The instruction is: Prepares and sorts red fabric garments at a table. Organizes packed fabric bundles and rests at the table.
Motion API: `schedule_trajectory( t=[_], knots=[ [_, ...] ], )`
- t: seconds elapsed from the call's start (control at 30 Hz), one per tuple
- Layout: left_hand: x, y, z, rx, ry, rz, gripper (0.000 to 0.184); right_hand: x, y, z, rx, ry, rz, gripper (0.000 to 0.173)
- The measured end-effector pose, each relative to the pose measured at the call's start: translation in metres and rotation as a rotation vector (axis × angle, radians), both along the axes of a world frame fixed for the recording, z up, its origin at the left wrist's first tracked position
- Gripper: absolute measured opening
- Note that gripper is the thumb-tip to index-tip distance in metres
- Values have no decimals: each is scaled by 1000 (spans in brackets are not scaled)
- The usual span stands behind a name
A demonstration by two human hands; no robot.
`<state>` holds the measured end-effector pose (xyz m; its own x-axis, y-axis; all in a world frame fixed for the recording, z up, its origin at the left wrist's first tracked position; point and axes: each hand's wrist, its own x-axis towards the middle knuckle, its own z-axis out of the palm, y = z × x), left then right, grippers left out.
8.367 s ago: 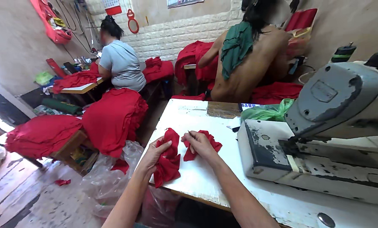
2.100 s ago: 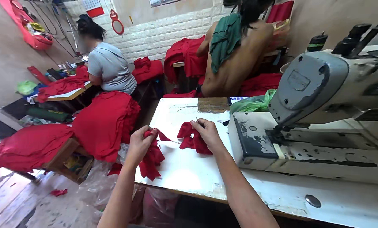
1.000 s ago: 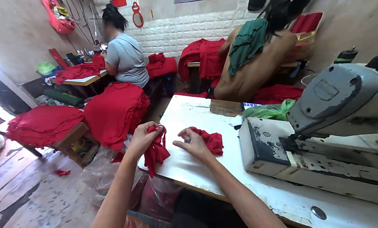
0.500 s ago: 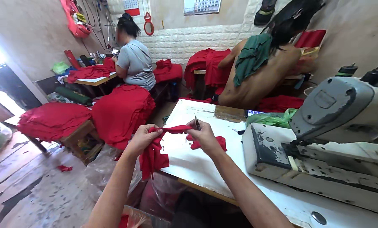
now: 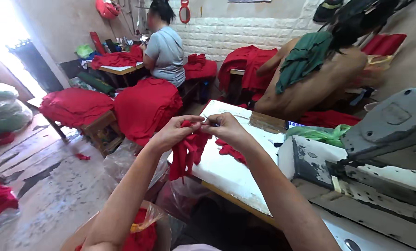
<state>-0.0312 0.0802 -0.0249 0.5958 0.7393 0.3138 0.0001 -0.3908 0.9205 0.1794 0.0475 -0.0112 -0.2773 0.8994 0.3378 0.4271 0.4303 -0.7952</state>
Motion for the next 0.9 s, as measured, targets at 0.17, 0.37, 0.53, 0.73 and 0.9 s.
schedule_trajectory(
  t=[0.17, 0.37, 0.53, 0.73, 0.9],
  knots=[
    [-13, -4, 8, 96, 67, 32, 15, -6, -6, -11, 38, 77, 14, 10],
    [-50, -27, 25, 266, 112, 171, 22, 23, 1, -90, -80, -360, -204, 40],
    [-82, -65, 36, 249, 10, 159, 23, 23, -11, -115, 216, -491, -228, 63],
    [-73, -103, 15, 231, -85, 207, 19, -88, -50, -95, 297, 291, 306, 94],
    [-78, -119, -14, 354, -3, 438, 17, -168, -104, -111, -1, 630, 428, 50]
  ],
)
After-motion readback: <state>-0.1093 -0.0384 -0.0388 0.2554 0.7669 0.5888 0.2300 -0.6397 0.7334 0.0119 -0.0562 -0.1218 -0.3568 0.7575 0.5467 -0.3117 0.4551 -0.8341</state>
